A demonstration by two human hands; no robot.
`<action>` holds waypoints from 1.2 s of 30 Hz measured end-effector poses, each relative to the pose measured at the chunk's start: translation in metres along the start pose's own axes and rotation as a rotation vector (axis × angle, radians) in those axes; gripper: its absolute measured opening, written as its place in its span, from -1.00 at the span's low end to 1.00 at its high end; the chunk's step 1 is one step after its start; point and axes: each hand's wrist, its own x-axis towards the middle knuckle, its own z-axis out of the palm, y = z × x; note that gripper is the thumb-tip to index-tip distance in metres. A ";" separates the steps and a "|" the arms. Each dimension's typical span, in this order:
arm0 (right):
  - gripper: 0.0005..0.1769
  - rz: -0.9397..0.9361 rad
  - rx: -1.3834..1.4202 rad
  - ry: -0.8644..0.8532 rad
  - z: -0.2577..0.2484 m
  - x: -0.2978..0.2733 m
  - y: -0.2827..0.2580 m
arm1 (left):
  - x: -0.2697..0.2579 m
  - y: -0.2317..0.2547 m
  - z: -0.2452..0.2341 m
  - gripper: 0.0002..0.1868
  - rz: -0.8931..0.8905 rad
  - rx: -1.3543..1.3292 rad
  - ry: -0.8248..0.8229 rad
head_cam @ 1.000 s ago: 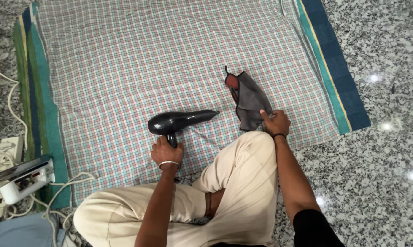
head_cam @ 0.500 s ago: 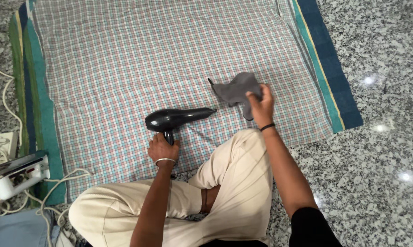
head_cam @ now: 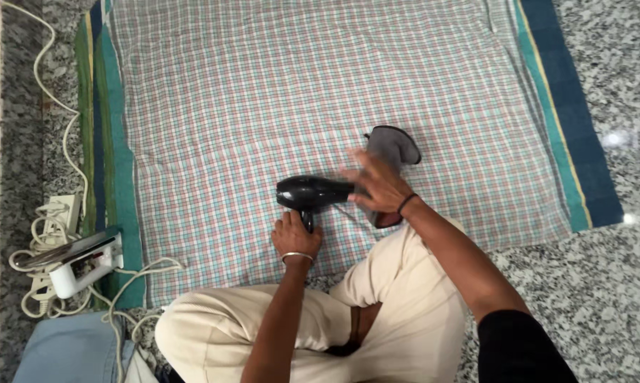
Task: The person sits on the floor and uses a hairdryer to dry a small piece of cloth. They hold the cloth with one hand and direct the airflow from the hairdryer onto it with the other, repeatedly flipping and adjusting the cloth to expose different areas to the heat.
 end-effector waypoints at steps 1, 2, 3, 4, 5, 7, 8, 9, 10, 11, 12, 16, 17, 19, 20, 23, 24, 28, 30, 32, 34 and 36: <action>-0.19 0.136 -0.026 0.112 -0.007 0.001 -0.004 | 0.002 0.000 0.001 -0.43 0.000 -0.014 0.003; -0.20 0.270 -0.106 -0.063 -0.012 0.004 -0.008 | 0.004 0.001 0.003 -0.43 -0.008 -0.009 0.005; -0.21 0.409 -0.186 -0.238 -0.016 0.005 -0.012 | 0.006 0.001 0.004 -0.44 -0.013 -0.002 0.003; -0.22 0.548 -0.266 -0.412 -0.016 0.007 -0.016 | 0.006 0.000 0.006 -0.44 -0.018 0.004 0.001; -0.38 0.512 -0.184 -0.383 -0.011 0.011 -0.020 | 0.005 -0.002 0.007 -0.45 -0.017 -0.004 -0.001; -0.59 0.446 -0.029 -0.315 0.003 0.016 -0.024 | 0.007 -0.004 0.010 -0.49 -0.009 -0.028 0.002; -0.60 0.422 0.039 -0.224 0.014 0.016 -0.033 | 0.000 -0.004 0.009 -0.49 -0.010 -0.032 0.010; -0.61 0.402 0.099 -0.115 0.027 0.025 -0.044 | 0.003 -0.003 0.009 -0.48 0.007 -0.037 0.030; -0.61 0.379 0.159 -0.006 0.035 0.035 -0.052 | 0.007 -0.001 0.008 -0.48 0.023 -0.041 0.050; -0.61 0.290 0.243 0.158 0.040 0.046 -0.062 | 0.007 -0.002 0.008 -0.51 0.020 -0.033 0.041; -0.60 0.199 0.327 0.322 0.043 0.059 -0.073 | 0.008 -0.002 0.008 -0.54 0.016 -0.024 0.031; -0.62 0.050 0.560 0.423 0.029 0.104 -0.119 | 0.004 -0.002 0.010 -0.55 0.042 -0.028 0.052; -0.64 -0.002 0.591 0.470 0.022 0.110 -0.124 | 0.005 -0.002 0.009 -0.55 0.033 -0.022 0.047; -0.77 0.189 0.392 0.566 0.008 0.099 -0.117 | 0.005 -0.001 0.008 -0.56 0.020 -0.010 0.034; -0.81 0.287 0.289 0.611 0.005 0.086 -0.107 | 0.005 -0.001 0.007 -0.52 0.026 -0.013 0.056; -0.93 0.591 0.167 0.336 -0.009 0.021 -0.049 | 0.003 0.000 0.006 -0.46 0.034 -0.017 0.070; -0.90 0.664 0.039 0.215 -0.008 0.004 -0.036 | 0.003 0.001 0.005 -0.47 0.023 -0.011 0.051; -0.63 0.293 0.095 0.057 0.013 -0.024 -0.021 | 0.002 0.002 0.004 -0.48 0.000 0.002 0.013; -0.52 0.135 0.002 -0.070 0.032 0.003 -0.032 | 0.001 0.002 0.004 -0.46 0.020 -0.014 0.038; -0.40 0.088 0.033 -0.061 0.040 0.025 -0.046 | 0.003 -0.002 0.003 -0.46 0.039 -0.002 0.033; -0.43 -0.065 -0.028 -0.069 0.056 0.054 -0.075 | 0.005 0.000 0.006 -0.48 0.063 0.027 -0.013; -0.49 -0.131 -0.142 0.054 0.070 0.079 -0.100 | 0.008 0.000 0.006 -0.56 -0.049 0.068 -0.213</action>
